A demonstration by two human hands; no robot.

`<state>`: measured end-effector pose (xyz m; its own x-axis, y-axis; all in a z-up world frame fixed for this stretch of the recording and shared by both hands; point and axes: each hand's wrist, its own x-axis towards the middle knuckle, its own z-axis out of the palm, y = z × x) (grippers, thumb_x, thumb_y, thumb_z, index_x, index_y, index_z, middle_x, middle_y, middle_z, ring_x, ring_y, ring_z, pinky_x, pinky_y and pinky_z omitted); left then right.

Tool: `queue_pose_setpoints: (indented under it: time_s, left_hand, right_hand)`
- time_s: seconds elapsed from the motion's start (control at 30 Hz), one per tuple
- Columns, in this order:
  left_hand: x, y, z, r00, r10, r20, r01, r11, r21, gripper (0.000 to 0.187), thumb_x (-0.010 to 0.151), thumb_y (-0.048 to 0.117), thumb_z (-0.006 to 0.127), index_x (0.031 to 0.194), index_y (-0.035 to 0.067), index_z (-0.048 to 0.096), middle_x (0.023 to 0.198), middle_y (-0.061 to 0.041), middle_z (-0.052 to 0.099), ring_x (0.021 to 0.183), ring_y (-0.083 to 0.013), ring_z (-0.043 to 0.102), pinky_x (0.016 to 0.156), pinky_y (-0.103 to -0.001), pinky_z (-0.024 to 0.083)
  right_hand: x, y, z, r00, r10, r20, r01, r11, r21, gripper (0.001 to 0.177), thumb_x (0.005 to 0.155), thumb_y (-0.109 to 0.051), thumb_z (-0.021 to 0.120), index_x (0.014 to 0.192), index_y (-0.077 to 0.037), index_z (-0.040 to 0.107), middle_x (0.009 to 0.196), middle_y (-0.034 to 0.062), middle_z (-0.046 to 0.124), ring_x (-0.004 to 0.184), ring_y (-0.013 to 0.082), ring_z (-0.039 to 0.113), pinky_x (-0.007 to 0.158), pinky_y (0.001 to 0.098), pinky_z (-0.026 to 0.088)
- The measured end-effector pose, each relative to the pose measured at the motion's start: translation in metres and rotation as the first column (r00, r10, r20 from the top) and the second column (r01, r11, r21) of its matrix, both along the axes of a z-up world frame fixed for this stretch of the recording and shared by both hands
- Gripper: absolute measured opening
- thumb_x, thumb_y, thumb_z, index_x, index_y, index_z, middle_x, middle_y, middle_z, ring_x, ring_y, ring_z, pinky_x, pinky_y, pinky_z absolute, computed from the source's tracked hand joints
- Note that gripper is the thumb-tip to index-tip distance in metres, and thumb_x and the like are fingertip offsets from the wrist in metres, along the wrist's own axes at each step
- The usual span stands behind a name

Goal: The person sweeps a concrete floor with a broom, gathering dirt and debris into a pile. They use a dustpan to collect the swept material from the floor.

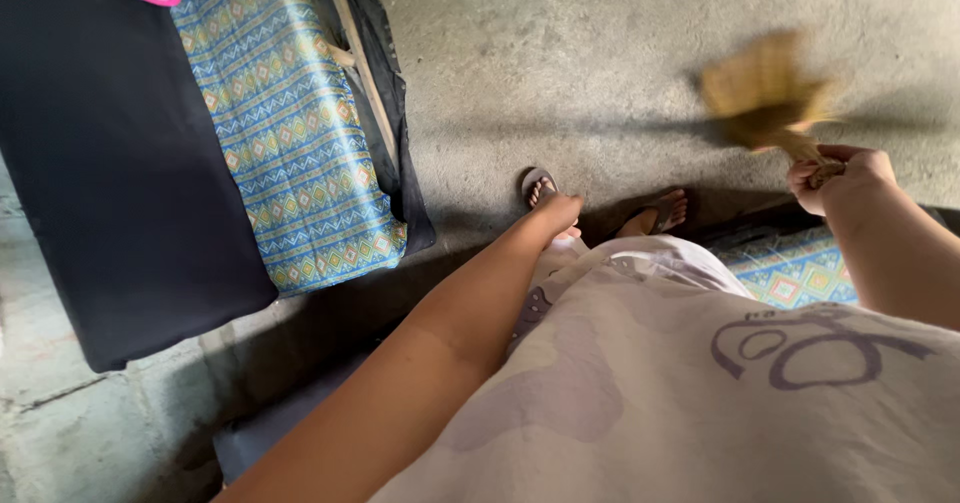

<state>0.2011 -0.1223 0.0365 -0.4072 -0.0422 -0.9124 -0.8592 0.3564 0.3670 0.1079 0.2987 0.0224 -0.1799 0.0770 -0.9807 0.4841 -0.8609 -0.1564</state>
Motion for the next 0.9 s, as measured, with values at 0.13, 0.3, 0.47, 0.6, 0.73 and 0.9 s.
queue_pose_setpoints:
  time_s: [0.13, 0.3, 0.47, 0.6, 0.73, 0.9]
  left_hand:
    - [-0.003, -0.020, 0.004, 0.996, 0.067, -0.058, -0.065, 0.997, 0.035, 0.038, 0.098, 0.030, 0.050, 0.109, -0.004, 0.061, 0.096, -0.014, 0.069, 0.068, -0.0220, 0.073, 0.057, -0.031, 0.056]
    - [-0.008, -0.048, -0.013, 0.993, 0.033, -0.116, -0.023, 0.996, 0.085, 0.041, 0.098, 0.028, 0.049, 0.101, -0.008, 0.066, 0.093, -0.015, 0.072, 0.067, -0.0199, 0.074, 0.057, -0.032, 0.057]
    - [-0.005, -0.107, -0.050, 0.955, -0.193, -0.227, 0.208, 0.977, 0.046, 0.072, 0.108, 0.049, 0.041, 0.097, -0.014, 0.074, 0.087, -0.025, 0.077, 0.058, -0.0250, 0.064, 0.056, -0.036, 0.054]
    - [0.004, -0.175, -0.042, 0.999, 0.052, 0.005, -0.052, 0.998, 0.039, 0.061, 0.099, 0.053, 0.040, 0.124, 0.003, 0.062, 0.107, -0.016, 0.070, 0.068, -0.0248, 0.066, 0.060, -0.039, 0.050]
    - [0.015, -0.219, -0.020, 0.995, 0.099, 0.022, -0.098, 0.995, -0.012, 0.066, 0.100, 0.056, 0.045, 0.129, -0.001, 0.058, 0.114, -0.021, 0.066, 0.076, -0.0263, 0.070, 0.067, -0.038, 0.054]
    - [-0.004, -0.235, -0.015, 0.995, 0.101, 0.019, -0.100, 0.995, -0.030, 0.061, 0.096, 0.049, 0.045, 0.122, -0.003, 0.063, 0.103, -0.022, 0.070, 0.072, -0.0266, 0.066, 0.063, -0.041, 0.049]
  right_hand:
    - [-0.001, -0.089, 0.069, 0.992, 0.113, 0.056, -0.125, 0.946, 0.301, 0.020, 0.100, -0.020, 0.051, 0.094, -0.003, 0.058, 0.063, 0.0071, 0.052, 0.044, 0.0120, 0.048, 0.037, 0.0264, 0.047]
    - [0.045, -0.218, 0.154, 0.808, 0.584, 0.082, -0.589, 0.791, 0.168, 0.015, 0.102, -0.010, 0.054, 0.093, -0.002, 0.063, 0.067, 0.0018, 0.056, 0.047, 0.0075, 0.045, 0.038, 0.0230, 0.041]
    - [0.066, -0.339, 0.157, 0.478, 0.828, -0.293, -0.877, 0.468, -0.109, 0.017, 0.098, -0.016, 0.061, 0.088, -0.003, 0.062, 0.068, 0.0063, 0.059, 0.048, 0.0150, 0.052, 0.042, 0.0272, 0.045]
    - [0.062, -0.431, 0.091, 0.432, 0.896, -0.107, -0.899, 0.419, -0.124, 0.019, 0.100, -0.018, 0.064, 0.092, 0.000, 0.061, 0.074, 0.0103, 0.062, 0.051, 0.0166, 0.055, 0.045, 0.0270, 0.048]
    - [0.038, -0.390, 0.005, 0.427, 0.889, -0.167, -0.897, 0.392, -0.206, 0.017, 0.098, -0.017, 0.055, 0.103, -0.003, 0.065, 0.069, 0.0042, 0.062, 0.042, 0.0108, 0.051, 0.035, 0.0221, 0.044]
    - [-0.010, -0.220, -0.020, 0.925, 0.370, 0.091, -0.372, 0.928, 0.008, 0.031, 0.106, -0.020, 0.044, 0.126, -0.004, 0.061, 0.081, 0.0051, 0.053, 0.049, 0.0063, 0.045, 0.041, 0.0172, 0.045]
